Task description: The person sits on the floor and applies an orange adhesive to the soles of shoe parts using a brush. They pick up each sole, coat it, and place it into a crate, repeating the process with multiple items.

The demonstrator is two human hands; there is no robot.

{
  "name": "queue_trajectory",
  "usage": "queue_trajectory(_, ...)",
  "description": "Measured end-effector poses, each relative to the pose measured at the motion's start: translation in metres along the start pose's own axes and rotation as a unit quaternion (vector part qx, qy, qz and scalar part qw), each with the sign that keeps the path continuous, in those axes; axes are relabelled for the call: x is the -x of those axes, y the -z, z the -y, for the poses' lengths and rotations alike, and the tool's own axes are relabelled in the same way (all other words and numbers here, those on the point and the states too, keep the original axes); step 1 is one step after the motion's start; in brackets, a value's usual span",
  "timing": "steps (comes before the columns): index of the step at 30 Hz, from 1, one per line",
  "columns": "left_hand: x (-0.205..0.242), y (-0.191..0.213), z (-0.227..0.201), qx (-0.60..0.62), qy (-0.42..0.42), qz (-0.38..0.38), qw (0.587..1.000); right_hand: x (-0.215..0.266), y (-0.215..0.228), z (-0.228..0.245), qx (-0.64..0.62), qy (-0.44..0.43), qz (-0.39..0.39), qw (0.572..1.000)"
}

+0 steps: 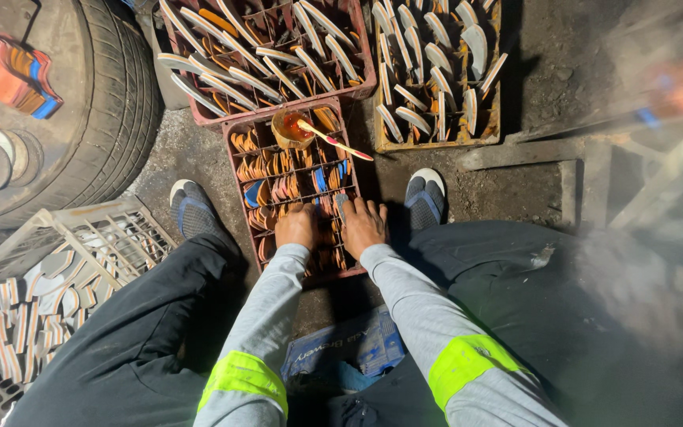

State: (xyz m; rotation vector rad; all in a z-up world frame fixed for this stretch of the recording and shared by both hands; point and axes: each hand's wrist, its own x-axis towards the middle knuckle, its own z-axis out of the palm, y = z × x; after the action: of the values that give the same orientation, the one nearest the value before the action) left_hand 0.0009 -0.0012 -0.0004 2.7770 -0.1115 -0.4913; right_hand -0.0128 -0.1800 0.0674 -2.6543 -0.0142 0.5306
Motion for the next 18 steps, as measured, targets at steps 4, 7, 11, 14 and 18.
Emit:
queue_trajectory(4,-0.007,-0.006,-0.002,-0.066,0.024,0.062,0.996,0.000,0.000,0.000,0.009,0.005,-0.009,1.000)
queue_trajectory(7,-0.010,-0.011,-0.006,-0.068,0.011,0.019,0.997,-0.001,0.002,0.002,0.012,0.000,0.005,1.000)
queue_trajectory(11,-0.017,-0.010,-0.015,-0.046,0.106,0.041,0.992,-0.001,0.007,0.004,0.007,-0.024,0.049,0.999)
queue_trajectory(14,-0.020,-0.005,-0.018,-0.006,0.146,0.053,0.988,-0.001,0.009,0.006,0.008,-0.023,0.041,0.999)
queue_trajectory(18,-0.020,-0.008,-0.015,-0.029,0.120,0.058,0.991,0.000,0.008,0.004,0.015,-0.015,0.029,0.999)
